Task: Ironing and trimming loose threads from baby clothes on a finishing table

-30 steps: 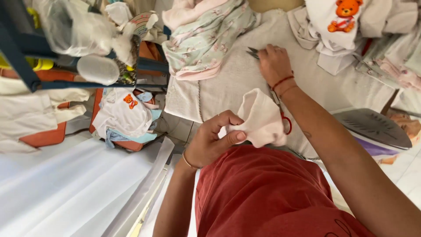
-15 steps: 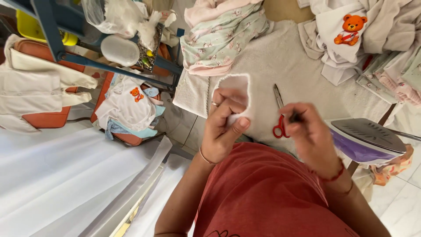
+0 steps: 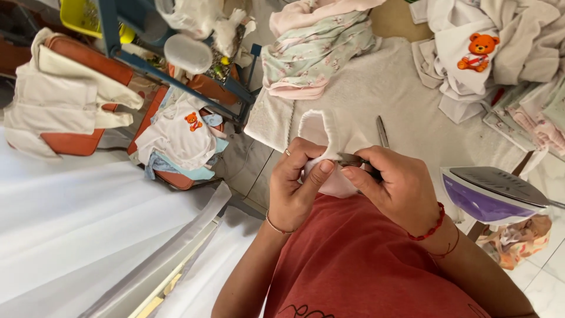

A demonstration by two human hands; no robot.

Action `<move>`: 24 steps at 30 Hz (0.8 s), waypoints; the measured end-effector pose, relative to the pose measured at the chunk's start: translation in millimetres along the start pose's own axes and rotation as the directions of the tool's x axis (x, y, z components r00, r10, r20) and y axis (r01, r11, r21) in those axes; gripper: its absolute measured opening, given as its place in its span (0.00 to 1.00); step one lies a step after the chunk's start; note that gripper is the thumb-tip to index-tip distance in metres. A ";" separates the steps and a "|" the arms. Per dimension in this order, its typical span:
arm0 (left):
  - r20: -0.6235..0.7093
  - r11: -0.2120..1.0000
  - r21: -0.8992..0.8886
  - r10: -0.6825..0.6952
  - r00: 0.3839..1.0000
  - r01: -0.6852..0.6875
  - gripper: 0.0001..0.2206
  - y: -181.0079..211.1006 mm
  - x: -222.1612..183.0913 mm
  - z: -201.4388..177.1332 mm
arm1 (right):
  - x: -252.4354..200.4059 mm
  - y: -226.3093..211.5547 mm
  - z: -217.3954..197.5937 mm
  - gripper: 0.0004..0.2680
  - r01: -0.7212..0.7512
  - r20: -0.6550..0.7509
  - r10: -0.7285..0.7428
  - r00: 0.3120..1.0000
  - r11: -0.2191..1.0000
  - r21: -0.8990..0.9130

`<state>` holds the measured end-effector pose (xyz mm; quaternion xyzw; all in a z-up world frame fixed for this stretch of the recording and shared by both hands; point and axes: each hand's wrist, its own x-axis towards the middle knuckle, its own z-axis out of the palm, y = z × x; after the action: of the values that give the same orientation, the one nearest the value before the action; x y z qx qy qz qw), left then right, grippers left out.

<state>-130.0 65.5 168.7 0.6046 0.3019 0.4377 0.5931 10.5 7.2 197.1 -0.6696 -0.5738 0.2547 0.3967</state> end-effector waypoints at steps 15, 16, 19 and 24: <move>-0.189 0.988 -0.136 -0.094 0.978 0.069 0.06 -3.8 -28.3 -33.2 | 5.5 -12.3 26.2 0.06 0.066 0.108 -0.070 0.992 0.997 0.041; -0.185 0.988 -0.139 -0.096 0.978 0.071 0.06 -2.5 -29.1 -34.4 | 6.0 -13.7 27.2 0.06 0.063 0.106 -0.067 0.992 0.997 0.039; -0.152 0.993 -0.101 -0.076 0.986 0.061 0.05 0.0 -30.8 -34.9 | 7.0 -17.0 28.4 0.06 0.047 0.156 -0.049 0.987 0.999 0.018; -0.123 0.993 -0.076 -0.099 0.987 0.090 0.05 -1.0 -32.1 -32.6 | 8.3 -22.7 28.1 0.06 0.028 0.175 -0.037 0.984 0.998 0.049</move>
<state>-172.7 52.0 159.4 0.5392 0.3518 0.4570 0.6137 -23.0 22.5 201.2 -0.6257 -0.6113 0.3196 0.3643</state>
